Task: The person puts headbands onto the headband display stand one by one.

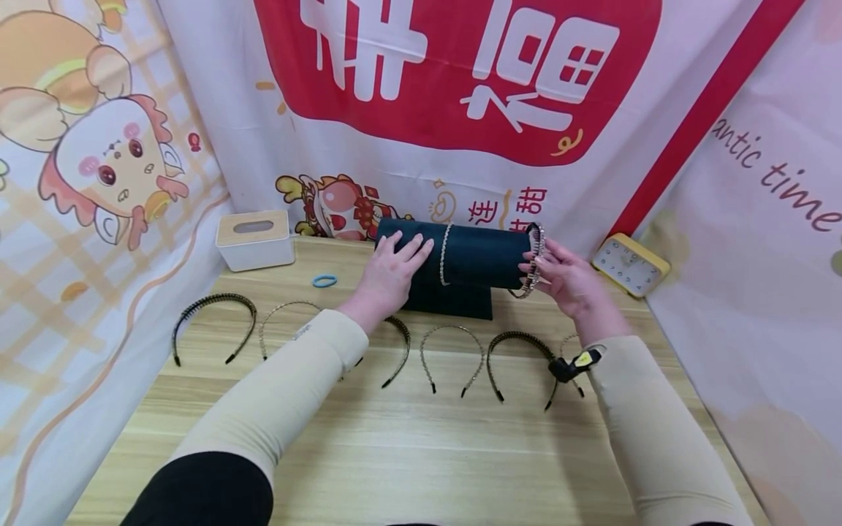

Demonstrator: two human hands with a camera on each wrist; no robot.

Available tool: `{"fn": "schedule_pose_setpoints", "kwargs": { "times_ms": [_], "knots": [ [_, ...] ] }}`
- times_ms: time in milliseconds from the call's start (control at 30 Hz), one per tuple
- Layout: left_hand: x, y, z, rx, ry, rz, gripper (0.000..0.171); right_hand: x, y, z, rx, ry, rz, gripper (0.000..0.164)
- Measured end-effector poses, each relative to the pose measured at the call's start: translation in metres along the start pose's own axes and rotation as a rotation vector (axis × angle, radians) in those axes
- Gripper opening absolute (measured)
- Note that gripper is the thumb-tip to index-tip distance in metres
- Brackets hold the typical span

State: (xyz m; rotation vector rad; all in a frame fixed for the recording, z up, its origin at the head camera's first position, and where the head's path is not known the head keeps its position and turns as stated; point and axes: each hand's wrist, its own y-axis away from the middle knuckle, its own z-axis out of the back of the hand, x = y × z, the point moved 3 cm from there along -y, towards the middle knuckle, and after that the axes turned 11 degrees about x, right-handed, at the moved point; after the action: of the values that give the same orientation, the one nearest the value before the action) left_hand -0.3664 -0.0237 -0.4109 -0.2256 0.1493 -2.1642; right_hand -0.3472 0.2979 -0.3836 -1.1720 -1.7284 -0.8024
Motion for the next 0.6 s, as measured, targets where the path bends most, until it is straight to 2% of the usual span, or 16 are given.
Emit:
{"fn": "schedule_pose_setpoints", "kwargs": {
  "times_ms": [133, 433, 600],
  "knots": [
    [0.000, 0.001, 0.001, 0.007, -0.009, 0.000, 0.077, -0.001, -0.006, -0.006, -0.001, 0.005, 0.011, 0.067],
    [0.001, 0.001, 0.000, 0.000, -0.004, 0.001, 0.077, -0.002, -0.017, -0.016, -0.034, 0.088, 0.024, 0.063],
    [0.001, 0.001, 0.000, -0.011, -0.010, -0.004, 0.076, -0.005, -0.023, -0.030, -0.132, 0.223, 0.055, 0.055]
  ]
}}
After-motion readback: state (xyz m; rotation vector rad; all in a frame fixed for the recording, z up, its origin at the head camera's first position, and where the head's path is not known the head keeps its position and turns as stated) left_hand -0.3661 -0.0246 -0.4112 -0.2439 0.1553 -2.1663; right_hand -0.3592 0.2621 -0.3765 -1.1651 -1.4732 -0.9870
